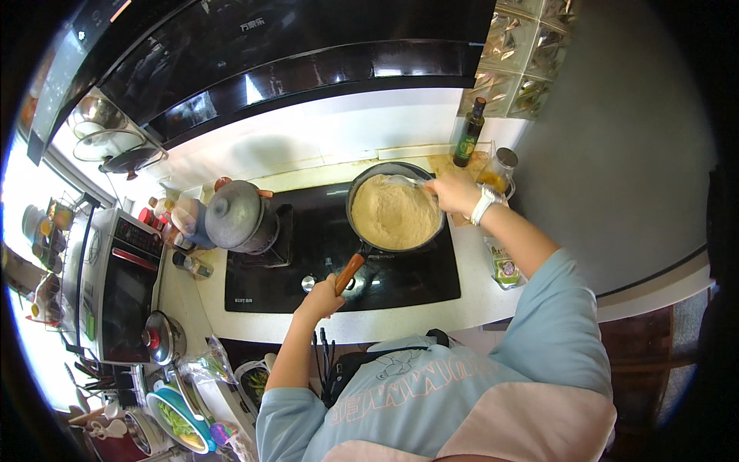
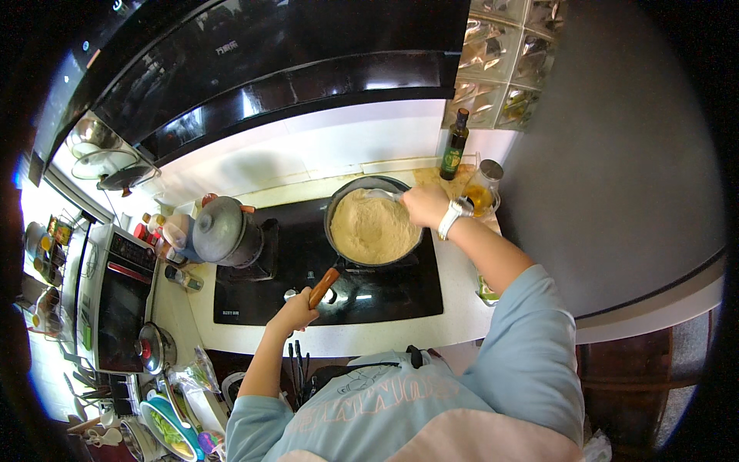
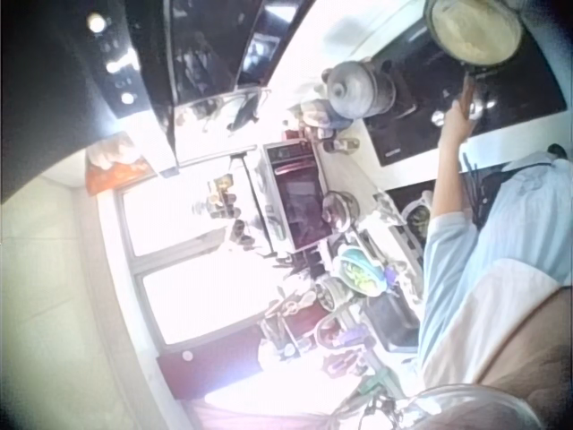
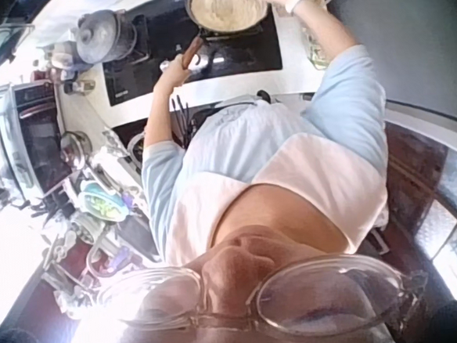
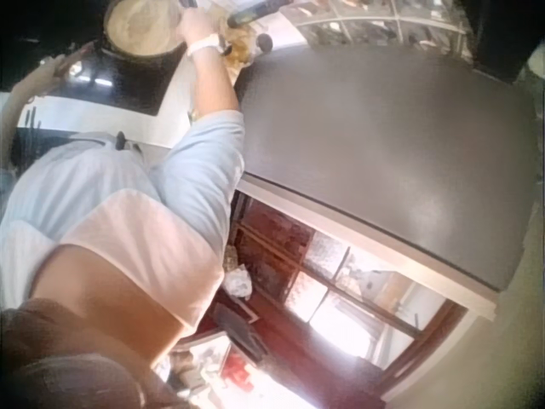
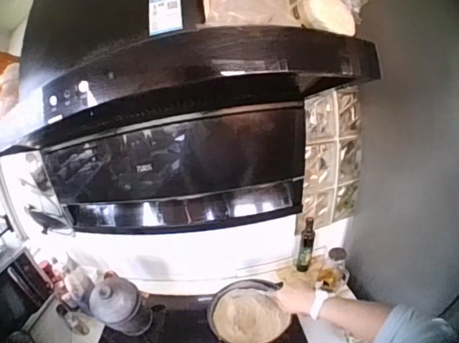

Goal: The person stirs a thick, light-colored mixture in a pan on an electric stovetop using a spatula. The person holds the pan handle with the left hand and stirs continuously with the right hand.

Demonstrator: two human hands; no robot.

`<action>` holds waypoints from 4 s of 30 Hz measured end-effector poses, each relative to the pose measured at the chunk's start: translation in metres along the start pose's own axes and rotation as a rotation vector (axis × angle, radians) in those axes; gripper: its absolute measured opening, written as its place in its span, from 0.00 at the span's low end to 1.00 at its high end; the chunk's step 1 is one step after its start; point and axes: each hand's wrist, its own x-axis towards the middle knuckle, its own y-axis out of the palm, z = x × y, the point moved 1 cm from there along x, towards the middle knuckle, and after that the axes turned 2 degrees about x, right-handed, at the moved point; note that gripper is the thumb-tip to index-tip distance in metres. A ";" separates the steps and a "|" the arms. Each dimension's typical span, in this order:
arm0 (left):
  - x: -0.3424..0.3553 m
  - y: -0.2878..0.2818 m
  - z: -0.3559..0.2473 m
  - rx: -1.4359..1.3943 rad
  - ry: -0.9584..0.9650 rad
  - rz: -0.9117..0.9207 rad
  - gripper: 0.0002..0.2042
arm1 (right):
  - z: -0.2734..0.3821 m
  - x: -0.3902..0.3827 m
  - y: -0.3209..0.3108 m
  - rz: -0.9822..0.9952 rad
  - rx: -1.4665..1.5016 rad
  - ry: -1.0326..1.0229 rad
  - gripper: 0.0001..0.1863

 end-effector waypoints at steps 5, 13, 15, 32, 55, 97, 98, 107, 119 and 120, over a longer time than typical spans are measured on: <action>-0.001 -0.001 -0.002 0.000 -0.012 0.007 0.19 | -0.051 0.022 -0.025 0.528 0.467 0.389 0.13; 0.000 0.000 -0.001 -0.001 -0.020 -0.002 0.18 | -0.083 -0.009 0.028 0.742 1.206 0.669 0.19; -0.002 -0.002 -0.003 -0.001 0.001 0.000 0.19 | -0.073 -0.010 0.047 0.711 1.340 0.733 0.18; -0.005 -0.004 -0.006 -0.022 -0.013 0.011 0.17 | -0.038 -0.014 0.066 0.496 1.340 0.506 0.22; -0.001 0.000 0.000 -0.011 -0.018 0.007 0.18 | 0.010 -0.008 -0.028 -0.105 -0.416 -0.174 0.13; 0.002 0.001 0.002 0.003 -0.005 0.008 0.17 | -0.014 -0.065 0.061 -0.132 0.628 0.085 0.22; 0.002 0.001 0.001 0.004 0.011 0.003 0.17 | -0.009 -0.068 0.050 -0.142 0.528 0.035 0.22; 0.002 0.002 0.004 0.005 0.033 -0.013 0.18 | 0.009 -0.070 -0.045 -0.216 -0.366 -0.251 0.19; 0.004 0.003 0.005 0.001 0.015 -0.013 0.19 | 0.011 0.000 -0.043 0.237 -0.267 0.061 0.11; 0.003 0.003 0.004 -0.002 0.018 -0.011 0.19 | 0.005 0.007 -0.050 0.354 -0.237 0.090 0.11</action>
